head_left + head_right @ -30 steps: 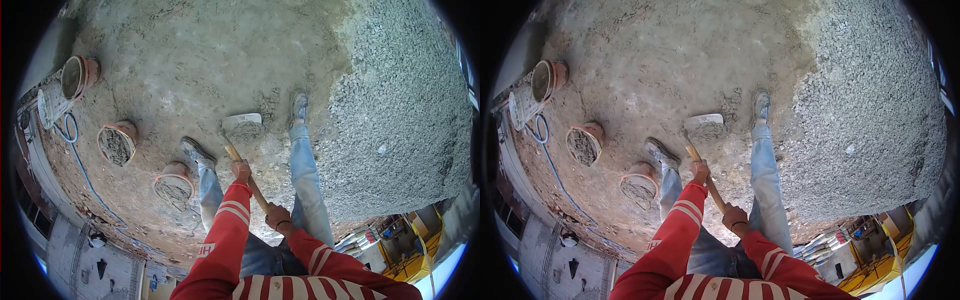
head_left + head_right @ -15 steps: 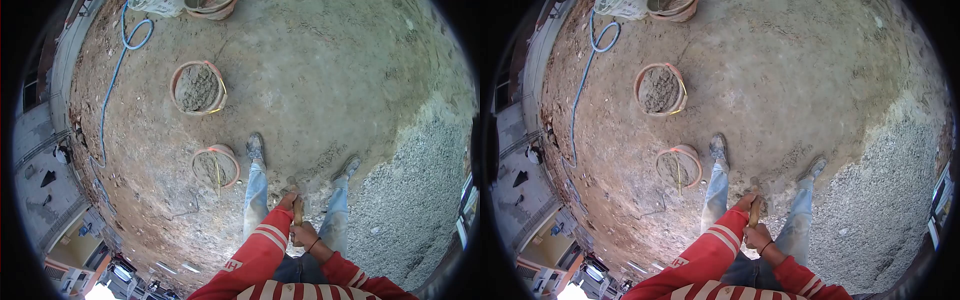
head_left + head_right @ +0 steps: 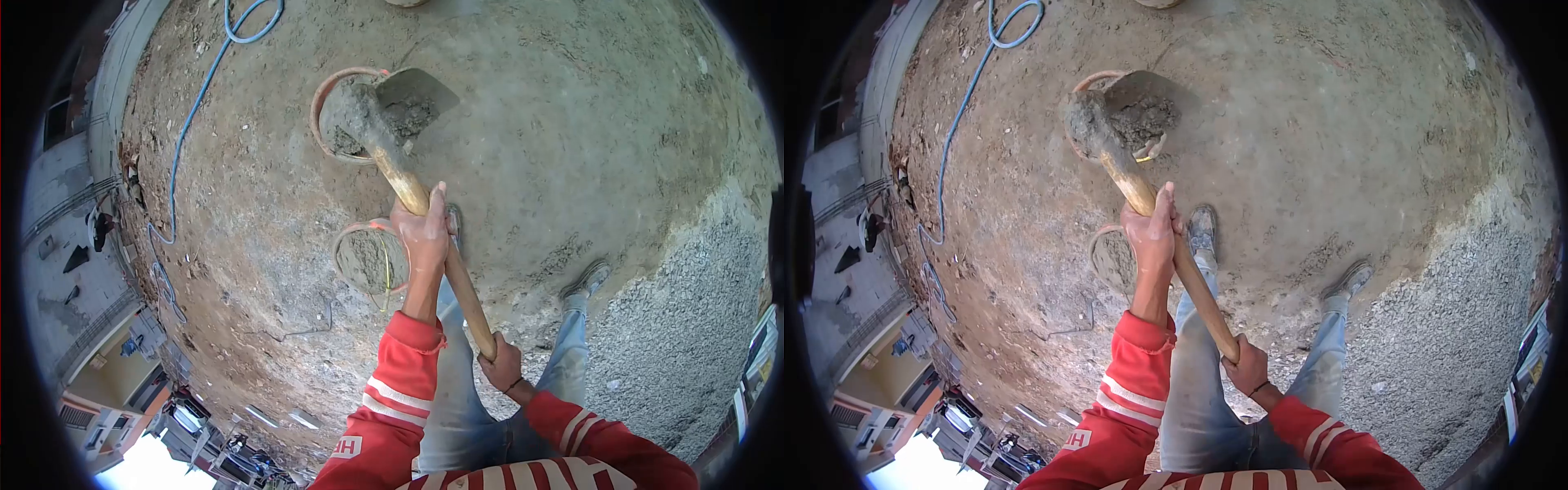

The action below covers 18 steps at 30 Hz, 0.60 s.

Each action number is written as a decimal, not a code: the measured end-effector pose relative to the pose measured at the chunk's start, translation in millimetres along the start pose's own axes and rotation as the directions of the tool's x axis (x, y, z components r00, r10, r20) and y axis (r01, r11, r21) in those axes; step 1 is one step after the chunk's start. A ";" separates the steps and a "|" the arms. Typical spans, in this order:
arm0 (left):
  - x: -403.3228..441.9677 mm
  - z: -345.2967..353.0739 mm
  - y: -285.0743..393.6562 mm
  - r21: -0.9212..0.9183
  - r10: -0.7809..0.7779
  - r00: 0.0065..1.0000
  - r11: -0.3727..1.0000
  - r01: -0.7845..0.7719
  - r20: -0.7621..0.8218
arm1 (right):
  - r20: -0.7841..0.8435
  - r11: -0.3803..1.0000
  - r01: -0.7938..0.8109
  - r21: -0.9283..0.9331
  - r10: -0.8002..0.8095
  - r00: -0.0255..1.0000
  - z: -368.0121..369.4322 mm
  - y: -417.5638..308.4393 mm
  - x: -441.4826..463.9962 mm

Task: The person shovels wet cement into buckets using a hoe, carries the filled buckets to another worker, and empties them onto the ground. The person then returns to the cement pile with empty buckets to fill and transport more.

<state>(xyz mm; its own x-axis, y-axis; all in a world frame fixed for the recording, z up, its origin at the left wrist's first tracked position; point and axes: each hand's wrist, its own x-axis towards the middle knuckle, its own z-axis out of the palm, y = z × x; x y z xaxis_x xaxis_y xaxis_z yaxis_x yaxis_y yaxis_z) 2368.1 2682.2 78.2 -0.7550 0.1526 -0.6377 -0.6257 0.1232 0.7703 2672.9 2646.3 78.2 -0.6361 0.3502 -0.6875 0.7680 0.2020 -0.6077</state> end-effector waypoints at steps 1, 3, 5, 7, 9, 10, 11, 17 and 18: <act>7.1 -4.9 -17.0 0.072 0.117 0.991 0.991 -0.112 -0.068 | -0.008 1.000 0.004 0.018 -0.004 1.000 19.7 25.1 34.1; 33.7 -14.7 -50.6 0.139 0.221 0.970 0.969 -0.206 -0.103 | -0.061 0.999 -0.043 0.017 0.044 0.997 56.8 69.2 117.2; 53.4 -18.7 -65.0 0.119 0.184 0.969 0.979 -0.166 -0.162 | -0.013 0.972 -0.094 -0.215 0.093 0.996 61.1 76.3 168.8; 68.4 -13.9 -52.7 0.008 0.200 0.960 0.979 -0.203 -0.194 | -0.061 0.989 -0.017 -0.148 0.008 0.998 51.8 65.0 182.1; 52.7 -7.1 -36.4 -0.070 0.192 0.968 0.976 -0.205 -0.160 | -0.087 0.994 0.017 -0.107 -0.027 0.996 33.2 68.0 157.3; 44.2 0.6 -28.8 -0.165 0.190 0.974 0.964 -0.208 -0.122 | -0.088 0.995 0.085 -0.050 -0.089 0.992 21.8 67.6 140.5; 32.6 6.2 -25.2 -0.162 0.128 0.989 0.977 -0.140 -0.079 | -0.112 0.987 0.159 0.005 -0.157 0.981 6.3 65.2 129.6; -20.0 88.3 -77.9 -0.058 -0.255 0.956 0.962 0.266 0.144 | -0.032 0.986 -0.016 0.165 0.022 0.999 -62.1 76.6 -42.8; -28.5 112.1 -105.9 -0.027 -0.295 0.939 0.952 0.305 0.179 | -0.041 0.979 -0.119 0.165 0.128 0.991 -69.8 78.7 -61.1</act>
<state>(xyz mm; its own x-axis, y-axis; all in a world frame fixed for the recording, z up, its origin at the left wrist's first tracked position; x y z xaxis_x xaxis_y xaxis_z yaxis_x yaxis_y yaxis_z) 2477.9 2774.8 15.1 -0.4889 0.2822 -0.8255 -0.8309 0.1377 0.5392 2777.4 2704.6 100.1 -0.5292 0.4108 -0.7425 0.8157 0.0053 -0.5784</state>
